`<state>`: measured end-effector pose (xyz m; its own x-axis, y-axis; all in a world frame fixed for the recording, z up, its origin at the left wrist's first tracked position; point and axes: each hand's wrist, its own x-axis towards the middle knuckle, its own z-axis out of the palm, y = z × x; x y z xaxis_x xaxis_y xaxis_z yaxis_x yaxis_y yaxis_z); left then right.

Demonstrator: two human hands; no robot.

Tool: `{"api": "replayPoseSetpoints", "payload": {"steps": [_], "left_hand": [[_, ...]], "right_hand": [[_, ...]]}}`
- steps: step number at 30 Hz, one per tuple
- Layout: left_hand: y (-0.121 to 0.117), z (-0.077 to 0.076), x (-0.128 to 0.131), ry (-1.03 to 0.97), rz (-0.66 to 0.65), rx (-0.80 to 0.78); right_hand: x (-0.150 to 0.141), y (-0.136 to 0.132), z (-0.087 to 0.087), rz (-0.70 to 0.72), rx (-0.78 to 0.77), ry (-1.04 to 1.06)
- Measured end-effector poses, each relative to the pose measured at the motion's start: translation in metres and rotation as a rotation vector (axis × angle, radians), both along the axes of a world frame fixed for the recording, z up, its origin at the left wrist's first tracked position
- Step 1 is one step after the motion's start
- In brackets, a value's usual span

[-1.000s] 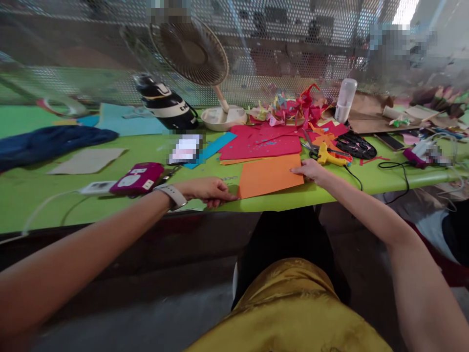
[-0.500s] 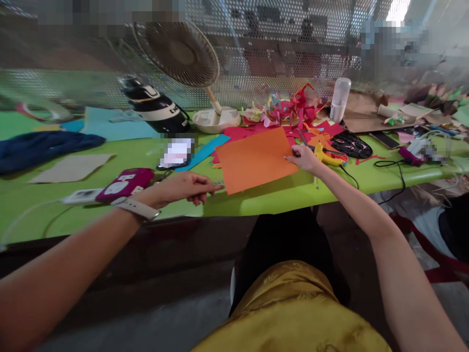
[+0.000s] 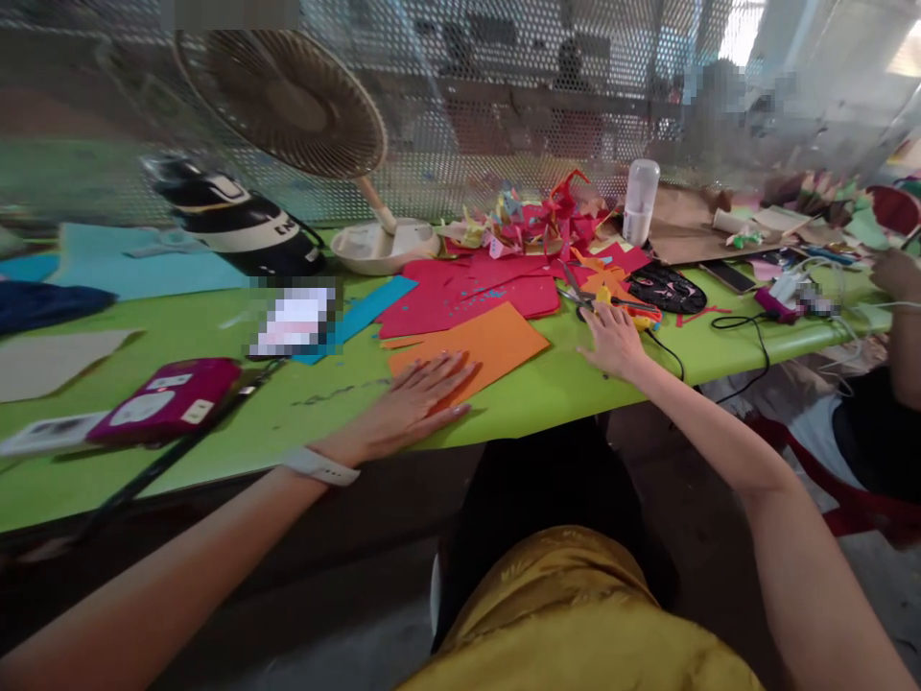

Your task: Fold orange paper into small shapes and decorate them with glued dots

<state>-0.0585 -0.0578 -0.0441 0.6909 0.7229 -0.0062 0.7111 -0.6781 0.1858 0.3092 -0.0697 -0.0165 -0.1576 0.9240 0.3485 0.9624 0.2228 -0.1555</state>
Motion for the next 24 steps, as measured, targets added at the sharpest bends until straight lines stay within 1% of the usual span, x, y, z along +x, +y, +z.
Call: {"api": "replayPoseSetpoints", "payload": {"steps": [2, 5, 8, 11, 14, 16, 17, 20, 22, 24], "left_hand": [[0.001, -0.005, 0.001, 0.038, 0.01, -0.001], [0.001, -0.007, 0.001, 0.065, 0.027, 0.002], [0.002, -0.007, 0.0, 0.086, 0.037, 0.009], [0.002, -0.007, 0.0, 0.094, 0.042, 0.016], [0.002, -0.006, 0.001, 0.093, 0.037, 0.023], [0.002, -0.006, 0.001, 0.095, 0.038, 0.02], [0.002, -0.006, 0.001, 0.095, 0.042, 0.019], [0.002, -0.008, 0.0, 0.087, 0.051, 0.029], [0.002, -0.011, -0.001, 0.082, 0.056, 0.039], [0.002, -0.013, -0.001, 0.08, 0.06, 0.05]], "right_hand": [[0.006, -0.012, -0.003, -0.086, 0.004, -0.058], [0.01, -0.021, -0.001, -0.207, -0.031, -0.088], [0.013, -0.026, 0.004, -0.249, -0.11, -0.068], [0.021, -0.028, 0.007, -0.207, -0.135, -0.011], [0.042, -0.022, 0.008, -0.18, -0.026, 0.008], [0.059, -0.012, 0.008, -0.146, 0.053, -0.035], [0.068, -0.006, 0.008, -0.119, 0.051, -0.067], [0.085, 0.01, 0.005, -0.047, -0.044, -0.138], [0.089, 0.017, 0.003, -0.015, -0.065, -0.166], [0.089, 0.019, 0.002, 0.032, -0.037, -0.191]]}}
